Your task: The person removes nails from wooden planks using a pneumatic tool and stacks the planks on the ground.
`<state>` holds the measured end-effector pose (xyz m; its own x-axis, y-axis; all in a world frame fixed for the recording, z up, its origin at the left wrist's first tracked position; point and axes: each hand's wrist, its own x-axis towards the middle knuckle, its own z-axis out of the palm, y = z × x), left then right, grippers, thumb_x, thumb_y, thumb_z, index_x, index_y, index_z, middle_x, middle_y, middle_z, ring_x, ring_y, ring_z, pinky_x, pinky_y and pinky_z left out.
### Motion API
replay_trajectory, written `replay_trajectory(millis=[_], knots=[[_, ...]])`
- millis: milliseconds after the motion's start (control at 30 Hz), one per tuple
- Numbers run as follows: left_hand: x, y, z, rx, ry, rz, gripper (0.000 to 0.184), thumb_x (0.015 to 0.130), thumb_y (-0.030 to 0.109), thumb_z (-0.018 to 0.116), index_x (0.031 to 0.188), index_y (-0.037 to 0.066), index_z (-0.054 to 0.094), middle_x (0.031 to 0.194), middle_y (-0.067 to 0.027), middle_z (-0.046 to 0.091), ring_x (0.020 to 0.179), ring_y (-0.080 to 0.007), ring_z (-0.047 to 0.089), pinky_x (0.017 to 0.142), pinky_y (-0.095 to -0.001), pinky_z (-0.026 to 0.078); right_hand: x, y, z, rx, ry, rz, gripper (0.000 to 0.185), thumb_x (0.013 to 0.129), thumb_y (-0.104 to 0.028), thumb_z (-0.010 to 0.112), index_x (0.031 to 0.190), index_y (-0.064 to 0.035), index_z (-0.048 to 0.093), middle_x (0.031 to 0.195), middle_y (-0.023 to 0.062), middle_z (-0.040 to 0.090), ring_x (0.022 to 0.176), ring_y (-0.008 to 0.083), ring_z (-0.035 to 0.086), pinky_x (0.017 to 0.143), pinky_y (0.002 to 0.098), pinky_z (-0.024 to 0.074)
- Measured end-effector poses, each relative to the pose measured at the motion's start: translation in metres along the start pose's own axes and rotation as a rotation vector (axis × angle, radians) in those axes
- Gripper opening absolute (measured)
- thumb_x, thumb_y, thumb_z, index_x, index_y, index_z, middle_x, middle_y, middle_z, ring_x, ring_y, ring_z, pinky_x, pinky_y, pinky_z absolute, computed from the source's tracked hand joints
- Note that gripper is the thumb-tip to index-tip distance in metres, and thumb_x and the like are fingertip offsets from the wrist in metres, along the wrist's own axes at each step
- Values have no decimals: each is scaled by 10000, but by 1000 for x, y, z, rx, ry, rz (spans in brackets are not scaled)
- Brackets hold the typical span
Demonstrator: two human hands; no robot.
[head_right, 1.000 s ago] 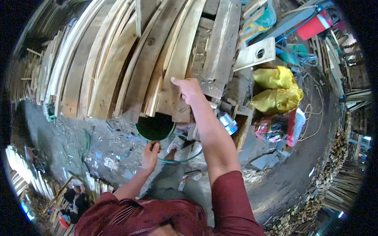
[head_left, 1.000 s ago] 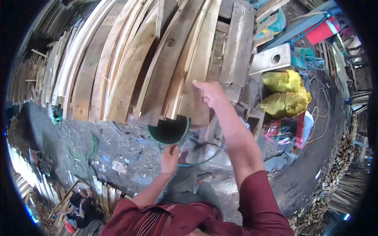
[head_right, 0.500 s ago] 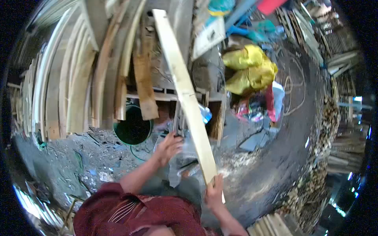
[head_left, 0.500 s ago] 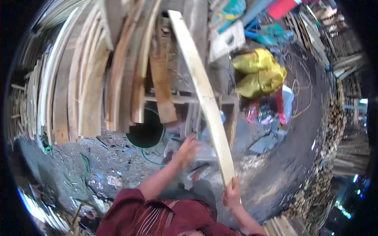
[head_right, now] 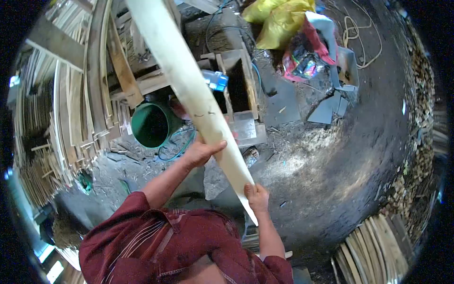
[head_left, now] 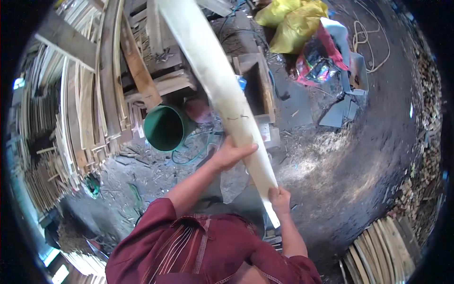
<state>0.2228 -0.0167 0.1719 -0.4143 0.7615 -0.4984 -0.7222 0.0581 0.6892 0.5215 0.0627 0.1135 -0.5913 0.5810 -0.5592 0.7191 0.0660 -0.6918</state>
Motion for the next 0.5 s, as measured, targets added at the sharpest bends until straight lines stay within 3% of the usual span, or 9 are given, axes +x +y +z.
replay_trajectory(millis=[33, 67, 133, 167, 233, 300, 400, 467, 500], knots=[[9, -10, -4, 234, -64, -91, 573, 811, 132, 688, 1317, 11, 448, 1199, -180, 571, 1094, -286, 579, 970, -415, 454, -3, 48, 12, 39, 79, -29, 350, 928, -343, 590, 841, -8, 640, 602, -9, 520, 526, 112, 460, 493, 265, 376], [21, -11, -15, 462, -130, -214, 555, 840, 321, 691, 1270, 21, 510, 1182, -178, 591, 1096, -280, 569, 968, -402, 442, -4, 45, 10, 55, 98, -25, 350, 928, -343, 590, 841, -8, 640, 602, -9, 520, 526, 112, 460, 493, 265, 376], [58, -29, -50, 466, -365, -244, 561, 862, 457, 625, 1194, 7, 573, 1145, -159, 623, 1072, -283, 572, 940, -378, 450, -4, 28, 0, -226, 238, -134, 275, 923, -293, 589, 903, -28, 660, 609, 119, 558, 500, 225, 513, 486, 314, 414], [64, -20, -52, 656, -173, -311, 552, 875, 486, 579, 1130, -2, 606, 1129, -162, 637, 1063, -296, 576, 904, -386, 463, 3, 37, 3, -227, 249, -110, 275, 923, -293, 589, 903, -28, 660, 609, 119, 558, 500, 225, 513, 486, 314, 414], [103, -34, -87, 1096, 27, -184, 594, 883, 475, 530, 1251, 9, 550, 1112, -195, 631, 1011, -314, 614, 861, -413, 483, 28, 55, 15, -411, 316, -63, 263, 917, -290, 570, 940, -48, 668, 680, 228, 572, 590, 354, 579, 539, 414, 463], [155, -77, -144, 1406, 431, -76, 622, 846, 416, 603, 1318, 29, 483, 1181, -225, 570, 1054, -382, 568, 882, -421, 463, 68, 84, 33, -460, 249, 112, 382, 897, -401, 556, 874, -39, 675, 769, 243, 623, 735, 417, 621, 660, 499, 478], [182, -93, -163, 1598, 504, 98, 712, 796, 347, 675, 1381, 55, 393, 1279, -263, 477, 1141, -422, 491, 935, -441, 427, 127, 71, 54, -374, 251, 324, 465, 855, -523, 573, 847, -75, 697, 792, 226, 649, 762, 409, 634, 701, 491, 495], [195, -102, -165, 1721, 791, 399, 774, 783, 381, 678, 1392, 56, 326, 1238, -336, 469, 1073, -466, 521, 877, -489, 440, 160, 85, 70, -345, 253, 319, 509, 825, -591, 575, 908, -106, 708, 829, 222, 658, 804, 406, 643, 724, 476, 506], [195, -105, -171, 1736, 784, 373, 774, 783, 381, 678, 1392, 56, 326, 1238, -336, 469, 1073, -466, 521, 877, -489, 440, 171, 84, 71, -314, 166, 419, 644, 772, -681, 566, 1012, -98, 696, 914, 217, 670, 898, 409, 643, 797, 460, 515]])
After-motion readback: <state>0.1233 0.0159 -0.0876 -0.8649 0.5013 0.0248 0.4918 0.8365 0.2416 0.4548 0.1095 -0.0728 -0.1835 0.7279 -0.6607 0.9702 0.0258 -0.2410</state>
